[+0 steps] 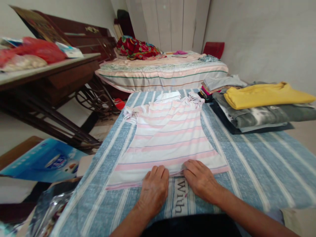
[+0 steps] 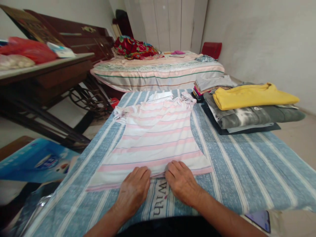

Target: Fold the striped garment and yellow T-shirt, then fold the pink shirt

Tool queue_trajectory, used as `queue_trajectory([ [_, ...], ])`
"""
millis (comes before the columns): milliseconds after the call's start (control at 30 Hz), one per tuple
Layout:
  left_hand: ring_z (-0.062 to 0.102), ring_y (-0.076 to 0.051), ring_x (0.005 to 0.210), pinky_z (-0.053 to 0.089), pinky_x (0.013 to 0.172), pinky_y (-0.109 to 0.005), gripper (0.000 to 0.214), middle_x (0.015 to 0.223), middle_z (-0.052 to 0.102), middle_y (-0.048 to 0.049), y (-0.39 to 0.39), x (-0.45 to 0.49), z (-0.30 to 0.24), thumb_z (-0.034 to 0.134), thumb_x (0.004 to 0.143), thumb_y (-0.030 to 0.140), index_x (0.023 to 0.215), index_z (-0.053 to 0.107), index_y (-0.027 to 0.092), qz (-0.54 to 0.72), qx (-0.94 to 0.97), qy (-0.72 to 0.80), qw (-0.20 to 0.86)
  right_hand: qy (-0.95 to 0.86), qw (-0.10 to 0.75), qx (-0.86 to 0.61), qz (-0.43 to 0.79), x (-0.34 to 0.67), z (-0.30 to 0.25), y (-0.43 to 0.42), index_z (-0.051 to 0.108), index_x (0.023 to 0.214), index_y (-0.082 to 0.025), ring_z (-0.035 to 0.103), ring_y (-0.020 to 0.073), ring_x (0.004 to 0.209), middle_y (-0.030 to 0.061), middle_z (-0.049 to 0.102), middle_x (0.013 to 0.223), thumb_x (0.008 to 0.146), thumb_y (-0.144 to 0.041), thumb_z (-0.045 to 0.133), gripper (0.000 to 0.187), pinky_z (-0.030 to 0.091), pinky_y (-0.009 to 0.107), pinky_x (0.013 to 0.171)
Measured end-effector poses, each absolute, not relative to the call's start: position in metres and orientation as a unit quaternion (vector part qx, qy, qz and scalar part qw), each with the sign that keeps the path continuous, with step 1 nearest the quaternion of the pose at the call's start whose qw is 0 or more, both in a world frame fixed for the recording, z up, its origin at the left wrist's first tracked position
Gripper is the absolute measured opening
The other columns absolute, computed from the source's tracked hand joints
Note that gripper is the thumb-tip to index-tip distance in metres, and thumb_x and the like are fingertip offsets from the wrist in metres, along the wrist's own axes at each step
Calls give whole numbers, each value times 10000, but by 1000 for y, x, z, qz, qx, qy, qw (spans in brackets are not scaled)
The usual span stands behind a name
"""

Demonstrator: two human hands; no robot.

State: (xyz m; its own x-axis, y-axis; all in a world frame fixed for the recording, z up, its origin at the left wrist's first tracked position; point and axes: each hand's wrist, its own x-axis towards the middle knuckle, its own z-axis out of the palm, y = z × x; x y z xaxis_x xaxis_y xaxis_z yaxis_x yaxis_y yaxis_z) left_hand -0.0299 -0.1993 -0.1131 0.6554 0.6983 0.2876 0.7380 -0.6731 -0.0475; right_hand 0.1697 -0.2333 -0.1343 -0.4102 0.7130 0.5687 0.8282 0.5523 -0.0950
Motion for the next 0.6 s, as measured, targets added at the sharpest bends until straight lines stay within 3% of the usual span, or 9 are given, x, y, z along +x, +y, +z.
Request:
queue_trajectory([
  [300, 530, -237, 870, 481, 721, -373, 227, 965, 594, -94, -199, -36, -121, 426, 798, 54, 950, 568, 142, -138, -910, -381, 90, -799, 217, -537, -161, 214, -141, -251, 644, 834, -97, 544, 290, 961, 180, 614, 997, 835, -50, 391, 257, 472, 453, 802],
  [500, 554, -255, 914, 495, 736, -393, 346, 1044, 605, -116, -198, -39, -125, 431, 793, 57, 1122, 509, 127, -170, -910, -361, 115, -838, 278, -450, -138, 232, -133, -265, 637, 986, -128, 533, 246, 1111, 135, 623, 1117, 833, -17, 391, 310, 475, 423, 904],
  [600, 552, -259, 987, 497, 793, -399, 304, 1130, 576, -162, -198, -44, -131, 429, 806, 47, 1097, 501, 101, -223, -912, -322, 124, -828, 289, -461, -134, 237, -132, -268, 652, 939, -146, 560, 239, 1078, 128, 638, 1082, 853, -60, 422, 261, 497, 409, 885],
])
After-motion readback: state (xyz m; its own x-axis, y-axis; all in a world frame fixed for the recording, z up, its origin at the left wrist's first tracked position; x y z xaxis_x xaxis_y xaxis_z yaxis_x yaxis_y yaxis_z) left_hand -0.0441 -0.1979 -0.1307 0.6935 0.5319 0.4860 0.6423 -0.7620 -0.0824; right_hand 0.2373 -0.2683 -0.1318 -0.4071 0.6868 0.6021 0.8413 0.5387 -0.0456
